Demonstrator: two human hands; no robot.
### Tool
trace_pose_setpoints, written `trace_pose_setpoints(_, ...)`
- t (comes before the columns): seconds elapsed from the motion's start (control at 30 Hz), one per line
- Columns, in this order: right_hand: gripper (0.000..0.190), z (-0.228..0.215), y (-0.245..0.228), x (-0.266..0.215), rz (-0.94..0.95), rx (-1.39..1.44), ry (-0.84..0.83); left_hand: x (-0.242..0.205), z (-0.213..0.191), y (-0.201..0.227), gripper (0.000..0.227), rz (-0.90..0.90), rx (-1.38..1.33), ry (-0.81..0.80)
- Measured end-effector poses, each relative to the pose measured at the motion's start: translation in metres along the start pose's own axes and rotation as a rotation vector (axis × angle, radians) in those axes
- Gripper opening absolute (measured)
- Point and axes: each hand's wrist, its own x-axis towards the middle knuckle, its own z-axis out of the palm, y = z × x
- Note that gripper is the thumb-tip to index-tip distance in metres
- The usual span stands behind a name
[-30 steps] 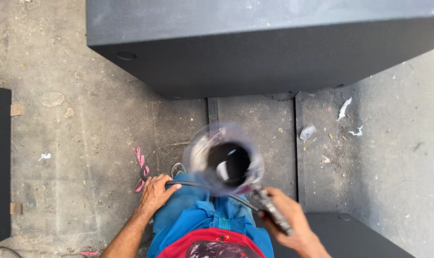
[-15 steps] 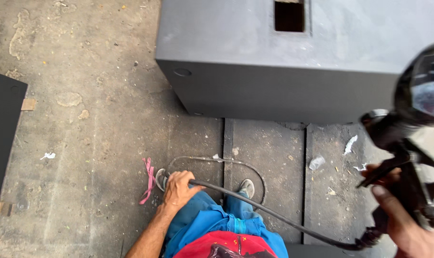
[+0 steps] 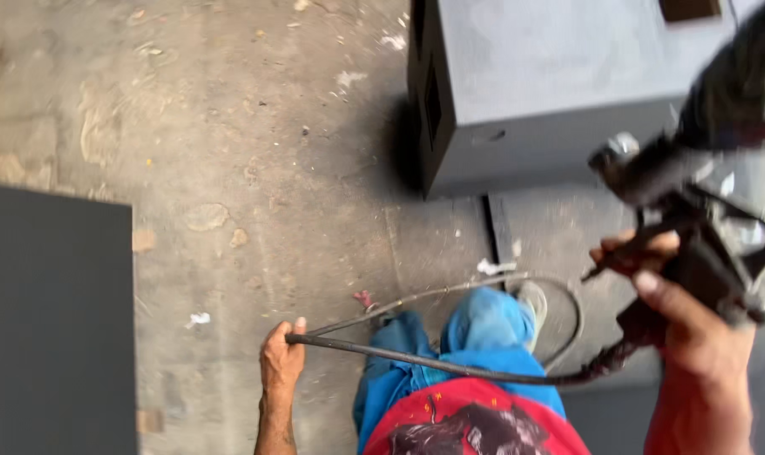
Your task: The person holds a spray gun and walks around large black cabinets in a workshop, checking the paint coverage and then moving to a storage area with various paint cans and containers.
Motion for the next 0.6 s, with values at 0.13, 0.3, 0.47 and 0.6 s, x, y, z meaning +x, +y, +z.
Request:
trace_pose_setpoints(0.13, 0.038, 0.058, -0.017, 0.002, 0.020, 0.157, 0.127, 0.059, -0.089, -0.036, 0.061, -0.172, 0.182, -0.175)
trace_pose_setpoints(0.3, 0.037, 0.143, -0.040, 0.022, 0.052, 0.132, 0.368, 0.182, -0.180, 0.004, 0.062, -0.395, 0.671, -0.536)
trace_pose_setpoints(0.47, 0.037, 0.214, -0.046, 0.050, 0.087, 0.074, 0.516, 0.295, -0.165, 0.007, 0.049, -0.078, 0.745, -0.863)
trace_pose_setpoints(0.6, 0.035, 0.263, -0.049, 0.068, 0.103, -0.027, 0.608, 0.376, -0.170, 0.003, 0.054, 0.075, 0.456, -0.964)
